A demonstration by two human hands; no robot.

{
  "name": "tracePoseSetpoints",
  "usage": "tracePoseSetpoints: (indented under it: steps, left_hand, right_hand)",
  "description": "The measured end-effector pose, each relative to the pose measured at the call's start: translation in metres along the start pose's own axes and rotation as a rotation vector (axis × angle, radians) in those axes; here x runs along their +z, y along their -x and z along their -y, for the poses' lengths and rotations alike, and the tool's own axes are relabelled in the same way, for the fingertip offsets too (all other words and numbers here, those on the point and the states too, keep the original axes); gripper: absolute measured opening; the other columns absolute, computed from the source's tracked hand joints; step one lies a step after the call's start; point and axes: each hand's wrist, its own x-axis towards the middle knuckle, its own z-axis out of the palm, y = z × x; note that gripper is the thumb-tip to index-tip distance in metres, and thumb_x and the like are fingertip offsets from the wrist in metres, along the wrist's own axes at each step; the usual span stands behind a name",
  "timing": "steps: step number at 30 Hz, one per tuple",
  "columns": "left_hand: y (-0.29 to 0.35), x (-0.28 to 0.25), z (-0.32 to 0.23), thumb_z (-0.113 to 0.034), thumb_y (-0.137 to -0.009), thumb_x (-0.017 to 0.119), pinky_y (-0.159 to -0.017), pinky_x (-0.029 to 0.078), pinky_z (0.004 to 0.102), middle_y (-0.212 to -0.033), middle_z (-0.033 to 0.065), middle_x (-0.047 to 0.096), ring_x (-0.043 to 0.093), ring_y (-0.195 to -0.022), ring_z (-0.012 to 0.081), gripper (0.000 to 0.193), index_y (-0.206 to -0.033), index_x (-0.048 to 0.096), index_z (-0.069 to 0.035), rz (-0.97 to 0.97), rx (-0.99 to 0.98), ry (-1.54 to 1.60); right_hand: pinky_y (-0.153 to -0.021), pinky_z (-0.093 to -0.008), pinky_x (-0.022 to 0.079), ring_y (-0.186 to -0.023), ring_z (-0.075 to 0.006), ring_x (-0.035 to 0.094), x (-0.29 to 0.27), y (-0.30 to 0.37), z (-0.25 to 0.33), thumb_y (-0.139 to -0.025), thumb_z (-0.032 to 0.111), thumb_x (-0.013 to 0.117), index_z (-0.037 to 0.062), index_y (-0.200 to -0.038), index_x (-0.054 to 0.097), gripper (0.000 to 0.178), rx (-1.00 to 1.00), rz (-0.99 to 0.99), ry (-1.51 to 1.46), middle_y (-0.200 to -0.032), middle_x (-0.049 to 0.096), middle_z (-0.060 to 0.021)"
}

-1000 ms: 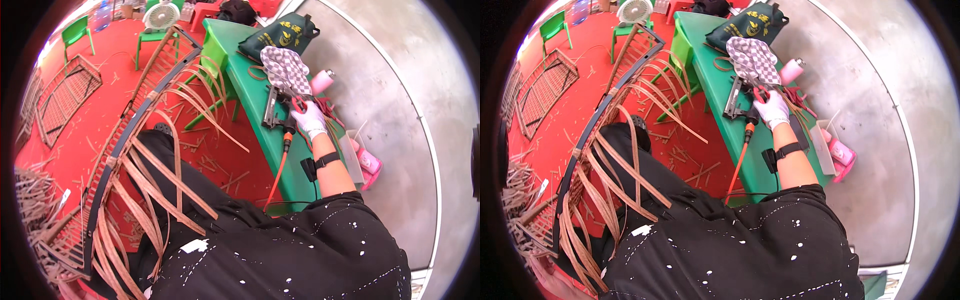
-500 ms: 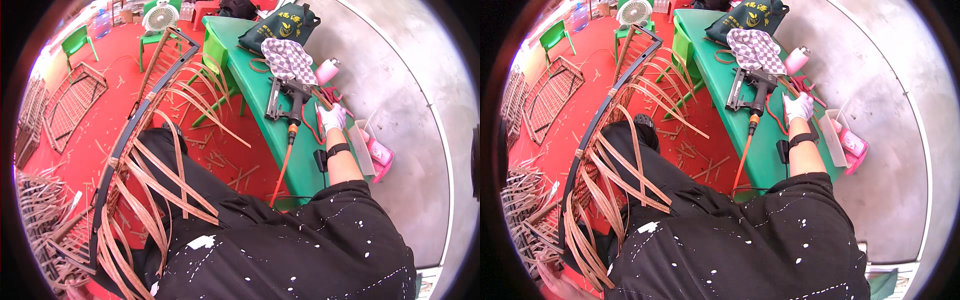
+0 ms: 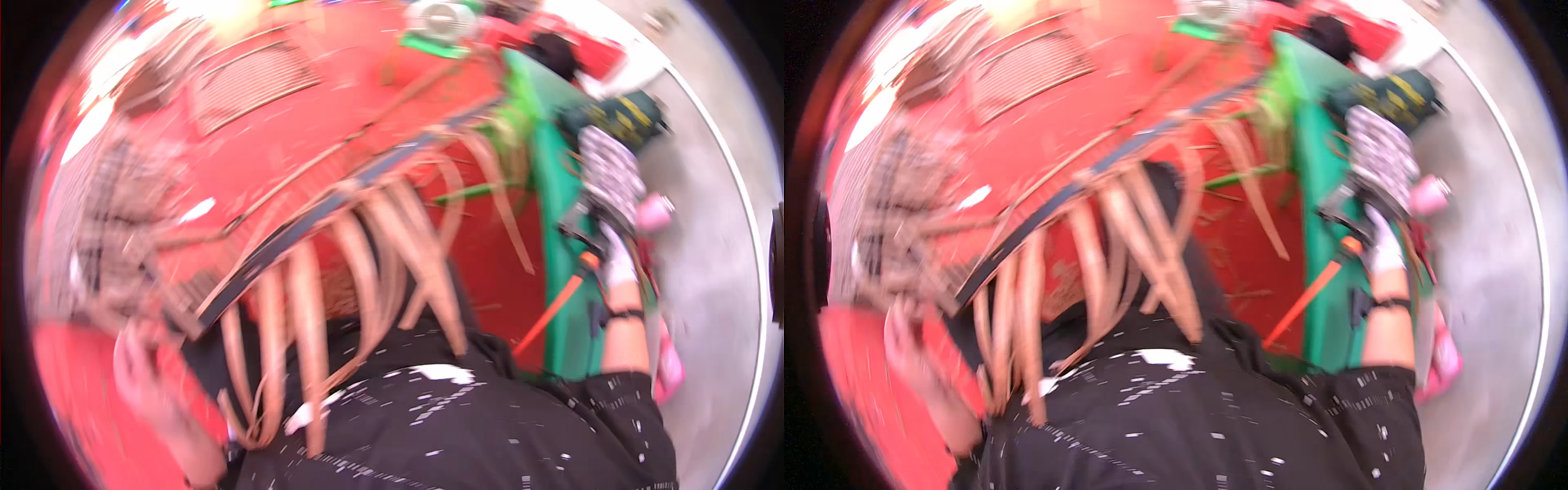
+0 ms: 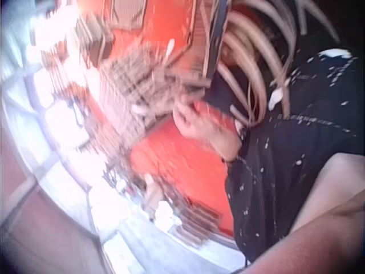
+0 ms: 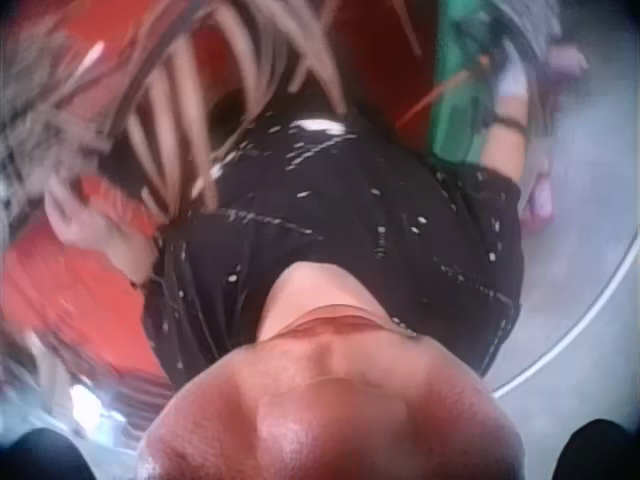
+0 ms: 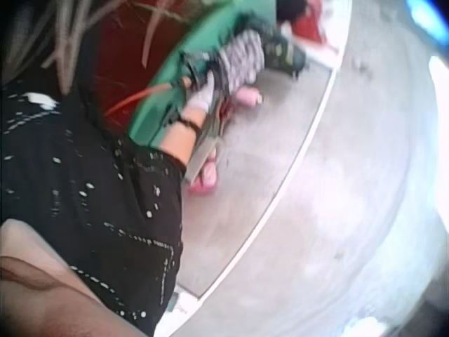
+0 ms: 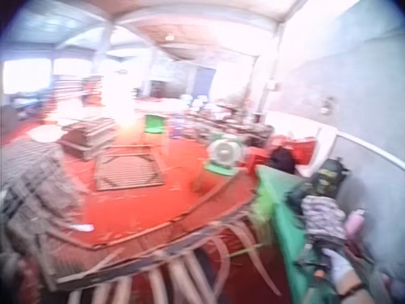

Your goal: Weaving and securing bamboo/wicker strips onto a furniture frame using hands, scissors, and a pneumatic staple gun.

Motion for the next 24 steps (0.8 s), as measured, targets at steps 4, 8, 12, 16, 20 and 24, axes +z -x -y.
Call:
tracePoseSetpoints:
  steps: [4,8,12,16,20,24]
  left_hand:
    - [0.009,0.031,-0.016,-0.007,-0.101,0.066,-0.091,0.056,0.0324,-0.111,0.0147,0.073,0.071,-0.1,0.0198,0.029,-0.125,0.063,0.01,-0.031,0.03,-0.052]
    - [0.013,0.045,-0.035,-0.005,-0.1,0.067,-0.088,0.056,0.0283,-0.108,0.0125,0.074,0.071,-0.096,0.016,0.026,-0.122,0.066,0.008,0.129,0.053,0.072]
    - [0.008,0.055,-0.04,-0.001,-0.099,0.068,-0.08,0.057,0.024,-0.105,0.0101,0.075,0.072,-0.091,0.0126,0.024,-0.121,0.068,0.008,0.179,0.065,0.196]
    - [0.004,0.064,-0.04,-0.006,-0.094,0.075,-0.074,0.056,0.0233,-0.097,0.0058,0.076,0.07,-0.083,0.0095,0.018,-0.11,0.074,0.003,0.195,0.125,-0.052]
    - [0.001,0.073,-0.041,-0.012,-0.087,0.081,-0.08,0.054,0.0304,-0.092,0.007,0.075,0.067,-0.093,0.0164,0.016,-0.098,0.078,-0.001,0.141,0.341,-0.318]
    - [-0.002,0.079,-0.038,-0.015,-0.084,0.082,-0.094,0.048,0.0398,-0.088,0.0039,0.075,0.064,-0.11,0.0235,0.014,-0.093,0.078,-0.005,0.13,0.449,-0.392]
  right_hand:
    - [-0.082,-0.0395,0.053,-0.096,-0.022,0.063,-0.001,-0.047,-0.001,-0.097,0.048,0.063,0.0109,-0.128,0.065,0.049,0.176,-0.039,-0.038,-0.109,0.07,-0.0049]
    - [-0.097,-0.0392,0.052,-0.094,-0.026,0.067,-0.023,-0.109,-0.002,-0.094,0.041,0.067,0.0104,-0.114,0.07,0.037,0.183,-0.054,-0.199,-0.099,0.073,-0.0047]
    - [-0.078,-0.0371,0.053,-0.082,-0.0239,0.065,-0.023,-0.136,0.008,-0.099,0.037,0.062,0.0071,-0.118,0.067,0.035,0.178,-0.213,-0.123,-0.096,0.07,-0.0058]
    - [-0.087,-0.0402,0.053,-0.094,-0.0252,0.065,0.011,-0.109,0.028,-0.095,0.036,0.068,0.0084,-0.121,0.066,0.038,-0.034,-0.339,0.211,-0.107,0.07,-0.0078]
    - [-0.093,-0.0409,0.052,-0.101,-0.0247,0.066,0.079,-0.047,0.057,-0.094,0.034,0.071,0.0093,-0.119,0.066,0.036,-0.034,-0.178,0.169,-0.113,0.071,-0.0069]
    - [-0.073,-0.0316,0.046,-0.074,-0.012,0.051,0.158,0.039,0.101,-0.103,0.029,0.057,0.0056,-0.137,0.055,0.041,-0.029,0.679,-0.14,-0.084,0.052,0.0023]
